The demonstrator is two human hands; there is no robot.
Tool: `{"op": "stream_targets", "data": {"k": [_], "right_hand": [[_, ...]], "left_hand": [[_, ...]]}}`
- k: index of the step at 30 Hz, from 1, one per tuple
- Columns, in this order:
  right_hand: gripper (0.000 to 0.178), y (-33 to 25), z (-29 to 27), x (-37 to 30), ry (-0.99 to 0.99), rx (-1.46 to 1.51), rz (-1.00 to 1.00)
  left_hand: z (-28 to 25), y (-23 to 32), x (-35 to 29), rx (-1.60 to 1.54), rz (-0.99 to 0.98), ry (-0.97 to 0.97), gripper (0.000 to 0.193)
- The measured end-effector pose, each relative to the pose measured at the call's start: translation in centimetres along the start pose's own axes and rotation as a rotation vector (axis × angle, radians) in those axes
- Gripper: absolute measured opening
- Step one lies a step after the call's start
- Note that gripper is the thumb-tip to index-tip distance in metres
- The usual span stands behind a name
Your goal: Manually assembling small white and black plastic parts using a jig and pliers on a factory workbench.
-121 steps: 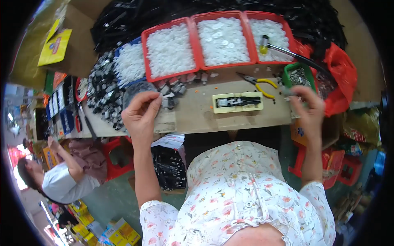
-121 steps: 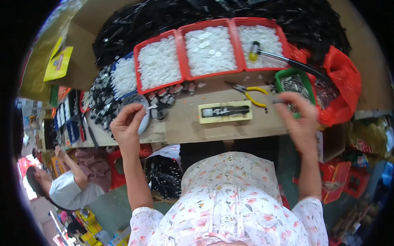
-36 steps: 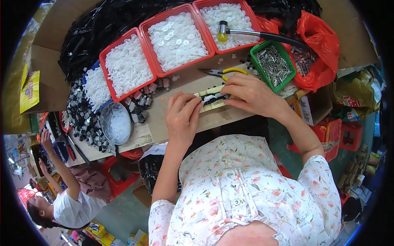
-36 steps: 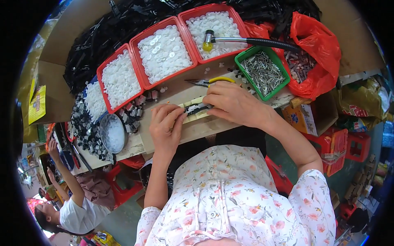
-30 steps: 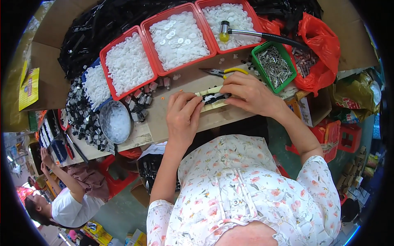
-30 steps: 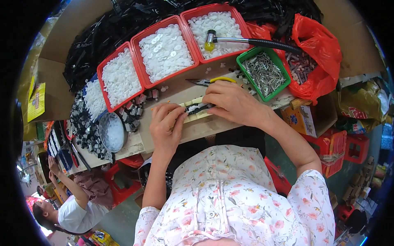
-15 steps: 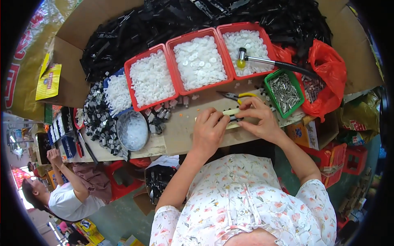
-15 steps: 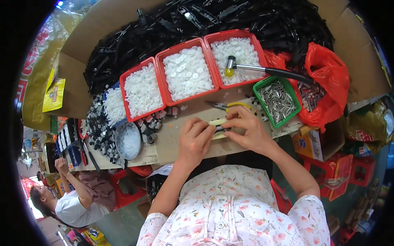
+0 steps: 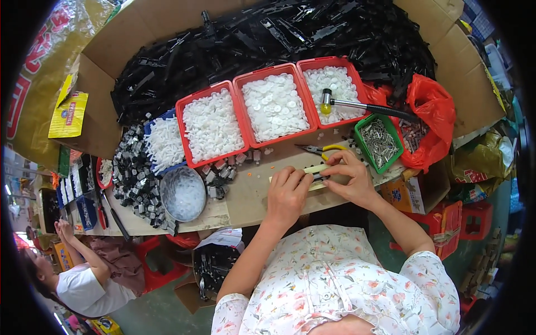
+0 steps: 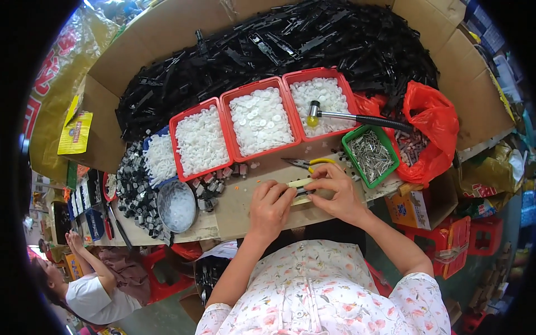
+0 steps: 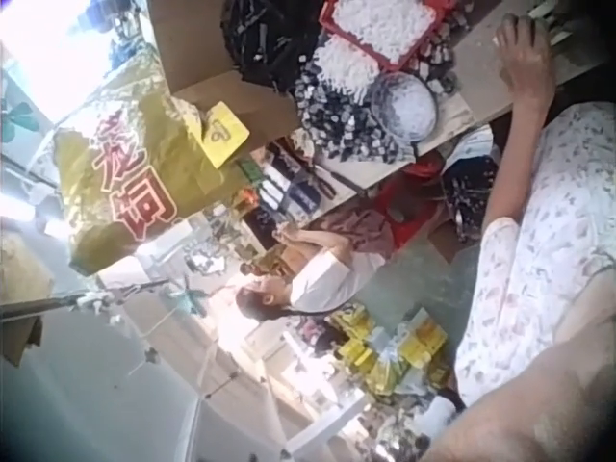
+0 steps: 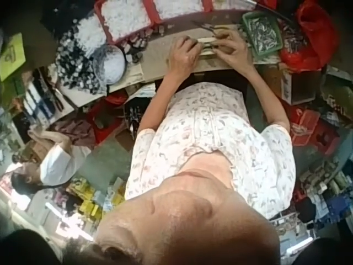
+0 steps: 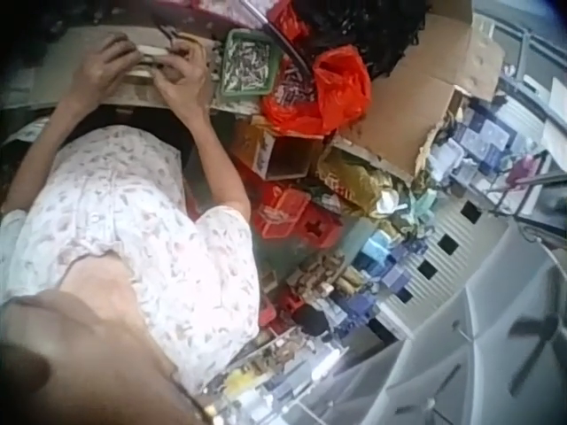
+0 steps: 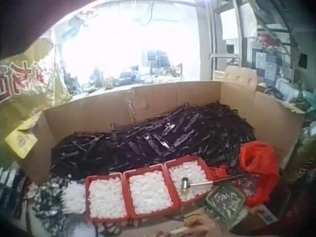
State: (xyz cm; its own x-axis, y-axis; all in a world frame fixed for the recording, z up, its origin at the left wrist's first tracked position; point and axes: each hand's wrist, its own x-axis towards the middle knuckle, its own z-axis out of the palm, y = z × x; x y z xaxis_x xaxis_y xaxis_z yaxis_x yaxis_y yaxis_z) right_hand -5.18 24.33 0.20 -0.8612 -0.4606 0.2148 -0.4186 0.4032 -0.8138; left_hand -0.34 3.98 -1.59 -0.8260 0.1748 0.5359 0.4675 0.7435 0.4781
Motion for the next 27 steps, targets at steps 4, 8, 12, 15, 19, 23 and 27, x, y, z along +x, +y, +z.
{"op": "stream_targets", "data": {"k": [4,8,12,15,19,23,27], "right_hand": [[0.022,0.0,0.0,-0.4,0.030,-0.056,0.044],[0.017,-0.2,-0.5,-0.5,0.036,-0.063,-0.005],[0.018,0.3,-2.3,1.7,0.025,-0.205,-0.149],[0.024,-0.2,-5.0,6.9,0.008,-0.219,-0.252],[0.026,-0.3,-8.0,15.9,0.110,-0.448,-0.345],[0.038,4.6,-10.4,23.9,0.160,-0.721,-0.345],[0.045,9.7,-12.3,29.5,0.007,-1.060,-0.289]], "left_hand": [[0.5,-0.2,0.1,-0.011,0.004,-0.001,0.023],[0.1,0.1,0.3,0.010,0.012,0.012,0.022],[1.0,-0.4,1.1,0.012,0.024,0.002,0.028],[0.3,-0.9,0.8,0.046,0.002,0.010,0.029],[-0.5,-0.4,0.1,-0.017,-0.054,-0.023,0.023],[1.2,-0.7,-0.2,0.023,0.051,0.067,0.021],[1.9,-0.2,-0.7,0.056,-0.008,0.131,0.024]]}}
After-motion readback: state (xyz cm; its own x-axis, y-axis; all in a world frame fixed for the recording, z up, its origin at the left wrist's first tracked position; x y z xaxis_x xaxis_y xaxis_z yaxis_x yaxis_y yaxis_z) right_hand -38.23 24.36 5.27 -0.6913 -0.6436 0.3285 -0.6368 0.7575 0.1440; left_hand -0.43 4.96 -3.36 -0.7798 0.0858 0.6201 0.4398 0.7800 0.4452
